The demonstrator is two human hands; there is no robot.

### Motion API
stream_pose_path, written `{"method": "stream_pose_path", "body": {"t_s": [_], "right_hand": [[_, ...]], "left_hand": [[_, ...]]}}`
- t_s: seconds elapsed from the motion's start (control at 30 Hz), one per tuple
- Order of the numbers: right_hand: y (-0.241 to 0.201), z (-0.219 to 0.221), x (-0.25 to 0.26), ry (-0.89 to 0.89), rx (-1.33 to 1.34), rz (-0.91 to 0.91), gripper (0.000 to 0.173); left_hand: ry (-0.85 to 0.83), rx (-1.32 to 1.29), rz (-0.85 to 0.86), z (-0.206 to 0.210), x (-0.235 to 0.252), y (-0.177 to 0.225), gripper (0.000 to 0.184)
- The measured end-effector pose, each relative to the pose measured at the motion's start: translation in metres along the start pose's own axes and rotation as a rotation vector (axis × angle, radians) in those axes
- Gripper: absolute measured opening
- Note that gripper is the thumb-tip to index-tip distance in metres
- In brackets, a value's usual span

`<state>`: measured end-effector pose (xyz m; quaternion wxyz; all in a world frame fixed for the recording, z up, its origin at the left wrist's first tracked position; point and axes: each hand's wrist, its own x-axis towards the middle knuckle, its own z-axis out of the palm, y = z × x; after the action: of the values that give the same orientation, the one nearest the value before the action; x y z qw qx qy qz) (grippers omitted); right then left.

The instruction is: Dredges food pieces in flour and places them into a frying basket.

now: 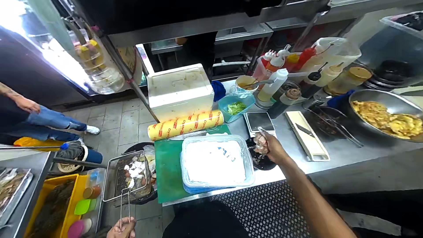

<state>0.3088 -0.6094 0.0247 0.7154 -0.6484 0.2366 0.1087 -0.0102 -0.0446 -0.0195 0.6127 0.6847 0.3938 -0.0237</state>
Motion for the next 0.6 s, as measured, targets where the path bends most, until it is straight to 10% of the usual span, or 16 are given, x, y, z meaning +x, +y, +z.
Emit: {"method": "stream_pose_path", "body": {"t_s": [0.27, 0.37, 0.6], "right_hand": [[0.044, 0.089, -0.015, -0.546, -0.851, -0.226, 0.045], [0.048, 0.106, -0.004, -0.380, -1.432, -0.327, 0.035], [0.081, 0.167, -0.028, -0.546, -1.392, -0.483, 0.055]], "left_hand": [[0.032, -0.061, -0.025, -0.004, 0.001, -0.011, 0.010], [0.035, -0.067, -0.025, -0.003, -0.005, -0.009, 0.010], [0.032, -0.081, -0.045, -0.002, -0.006, -0.021, 0.009]]}}
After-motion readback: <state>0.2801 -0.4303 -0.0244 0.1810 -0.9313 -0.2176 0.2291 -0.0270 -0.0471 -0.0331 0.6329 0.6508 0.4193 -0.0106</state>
